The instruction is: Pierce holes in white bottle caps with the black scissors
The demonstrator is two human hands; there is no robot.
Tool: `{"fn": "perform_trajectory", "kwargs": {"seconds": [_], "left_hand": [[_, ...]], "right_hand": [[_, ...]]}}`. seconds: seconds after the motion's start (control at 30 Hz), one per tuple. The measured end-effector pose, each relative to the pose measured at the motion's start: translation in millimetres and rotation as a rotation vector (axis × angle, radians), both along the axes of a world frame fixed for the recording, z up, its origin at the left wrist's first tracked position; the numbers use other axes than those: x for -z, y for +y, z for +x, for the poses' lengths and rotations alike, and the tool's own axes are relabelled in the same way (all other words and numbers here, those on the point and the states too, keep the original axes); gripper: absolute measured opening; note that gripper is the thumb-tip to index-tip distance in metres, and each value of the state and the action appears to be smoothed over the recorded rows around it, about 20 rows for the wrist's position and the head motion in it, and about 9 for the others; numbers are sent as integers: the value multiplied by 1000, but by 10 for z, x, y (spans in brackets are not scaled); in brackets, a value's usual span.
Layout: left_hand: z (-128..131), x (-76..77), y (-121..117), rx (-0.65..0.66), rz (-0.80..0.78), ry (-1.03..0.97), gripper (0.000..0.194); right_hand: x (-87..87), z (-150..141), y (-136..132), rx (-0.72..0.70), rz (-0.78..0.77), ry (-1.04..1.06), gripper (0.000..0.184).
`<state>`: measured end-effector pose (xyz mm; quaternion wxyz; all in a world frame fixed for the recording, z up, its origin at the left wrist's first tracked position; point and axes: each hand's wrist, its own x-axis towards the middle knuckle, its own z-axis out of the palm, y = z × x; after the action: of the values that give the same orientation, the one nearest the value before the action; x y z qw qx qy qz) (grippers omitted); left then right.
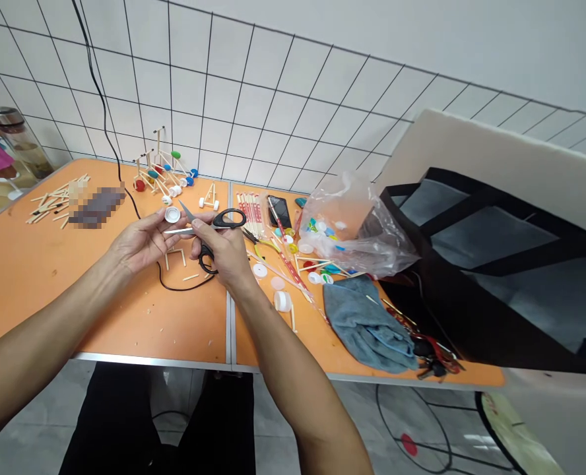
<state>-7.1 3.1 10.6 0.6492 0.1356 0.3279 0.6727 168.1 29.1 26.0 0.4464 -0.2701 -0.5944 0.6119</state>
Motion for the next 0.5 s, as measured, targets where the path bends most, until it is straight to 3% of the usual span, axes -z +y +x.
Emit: {"fn": "perform_trajectory", "kwargs": {"seconds": [0.27, 0.5], "left_hand": [[-21, 42, 16, -14, 0, -8, 22], [18, -24, -7, -35, -5, 1, 27]], "right_hand": [[-20, 0, 4, 8, -54, -13, 43], [-15, 5, 0, 12, -39, -49, 42]]}}
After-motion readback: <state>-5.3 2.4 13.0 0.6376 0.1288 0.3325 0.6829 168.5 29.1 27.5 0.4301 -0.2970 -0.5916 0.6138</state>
